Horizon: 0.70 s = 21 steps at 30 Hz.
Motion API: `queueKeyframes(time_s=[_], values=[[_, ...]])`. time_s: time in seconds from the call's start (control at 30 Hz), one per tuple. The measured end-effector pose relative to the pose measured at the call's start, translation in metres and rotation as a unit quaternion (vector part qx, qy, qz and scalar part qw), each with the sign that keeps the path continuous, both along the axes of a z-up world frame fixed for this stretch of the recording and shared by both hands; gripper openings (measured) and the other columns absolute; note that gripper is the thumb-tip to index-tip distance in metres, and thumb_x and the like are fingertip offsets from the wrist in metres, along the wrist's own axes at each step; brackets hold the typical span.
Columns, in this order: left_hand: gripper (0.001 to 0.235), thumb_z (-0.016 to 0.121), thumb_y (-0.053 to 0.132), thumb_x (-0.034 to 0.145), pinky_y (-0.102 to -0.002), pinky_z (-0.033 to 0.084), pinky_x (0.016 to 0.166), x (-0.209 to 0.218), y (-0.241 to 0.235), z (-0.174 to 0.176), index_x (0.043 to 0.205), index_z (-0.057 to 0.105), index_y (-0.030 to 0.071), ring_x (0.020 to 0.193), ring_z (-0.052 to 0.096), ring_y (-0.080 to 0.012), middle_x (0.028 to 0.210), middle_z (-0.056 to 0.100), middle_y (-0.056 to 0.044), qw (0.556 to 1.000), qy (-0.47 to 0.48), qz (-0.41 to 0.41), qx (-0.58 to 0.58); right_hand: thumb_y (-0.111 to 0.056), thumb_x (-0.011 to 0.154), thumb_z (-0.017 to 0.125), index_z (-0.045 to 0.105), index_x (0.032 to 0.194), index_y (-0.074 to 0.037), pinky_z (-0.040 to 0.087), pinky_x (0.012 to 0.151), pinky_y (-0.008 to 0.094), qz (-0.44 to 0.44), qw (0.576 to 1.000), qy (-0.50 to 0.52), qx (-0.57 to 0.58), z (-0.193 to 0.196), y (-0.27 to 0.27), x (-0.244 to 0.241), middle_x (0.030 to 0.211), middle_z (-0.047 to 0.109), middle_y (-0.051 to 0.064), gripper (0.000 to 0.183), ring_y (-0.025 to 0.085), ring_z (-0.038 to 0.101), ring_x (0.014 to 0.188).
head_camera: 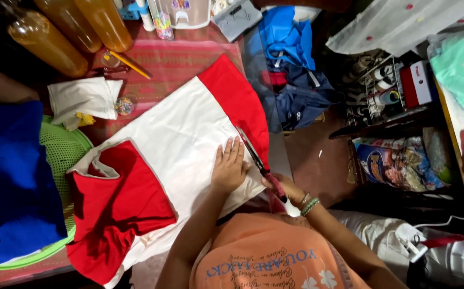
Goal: The person is using scissors to cut along the edges of a red and white fabric garment on a workspace table.
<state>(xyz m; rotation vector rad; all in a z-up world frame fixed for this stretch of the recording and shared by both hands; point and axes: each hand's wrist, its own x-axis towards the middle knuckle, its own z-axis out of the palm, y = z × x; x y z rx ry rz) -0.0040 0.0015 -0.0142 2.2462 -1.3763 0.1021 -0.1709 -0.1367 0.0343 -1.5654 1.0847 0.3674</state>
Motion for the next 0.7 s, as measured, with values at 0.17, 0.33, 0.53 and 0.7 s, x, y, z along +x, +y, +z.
queueKeyframes(time_s=[0.17, 0.33, 0.53, 0.7], values=[[0.078, 0.052, 0.053, 0.096, -0.060, 0.019, 0.124, 0.003, -0.002, 0.004, 0.156, 0.039, 0.005, 0.156, 0.024, -0.0355, 0.168, 0.030, -0.015, 1.000, 0.006, 0.004, 0.003, -0.065, 0.080, 0.077, 0.077, 0.110, -0.005, 0.050, 0.083, 0.037, 0.005, 1.000, 0.000, -0.025, -0.005, -0.004, 0.004, 0.090, 0.072, 0.018, 0.068, 0.030, 0.067, 0.092], [0.077, 0.050, 0.053, 0.098, -0.059, 0.017, 0.125, 0.003, -0.002, 0.006, 0.157, 0.037, 0.005, 0.157, 0.023, -0.0349, 0.168, 0.030, -0.015, 1.000, 0.020, -0.001, 0.009, -0.058, 0.078, 0.081, 0.078, 0.101, -0.007, 0.049, 0.076, 0.033, -0.011, 0.999, -0.010, -0.032, -0.013, -0.004, 0.004, 0.081, 0.070, 0.015, 0.057, 0.027, 0.066, 0.084], [0.077, 0.049, 0.052, 0.098, -0.059, 0.016, 0.125, 0.004, 0.000, 0.008, 0.157, 0.037, 0.005, 0.157, 0.021, -0.0343, 0.169, 0.028, -0.014, 0.999, 0.027, -0.004, 0.017, -0.048, 0.075, 0.086, 0.078, 0.089, -0.004, 0.050, 0.068, 0.032, -0.015, 0.999, -0.014, -0.037, 0.000, 0.000, 0.014, 0.070, 0.067, 0.016, 0.047, 0.026, 0.063, 0.072], [0.077, 0.051, 0.051, 0.096, -0.057, 0.014, 0.126, 0.005, -0.002, 0.003, 0.158, 0.036, 0.007, 0.158, 0.019, -0.0325, 0.171, 0.025, -0.011, 0.999, 0.043, 0.002, 0.033, -0.050, 0.072, 0.087, 0.079, 0.086, -0.006, 0.051, 0.068, 0.033, 0.004, 0.999, 0.015, -0.041, -0.016, -0.005, 0.005, 0.070, 0.068, 0.015, 0.047, 0.026, 0.066, 0.071]])
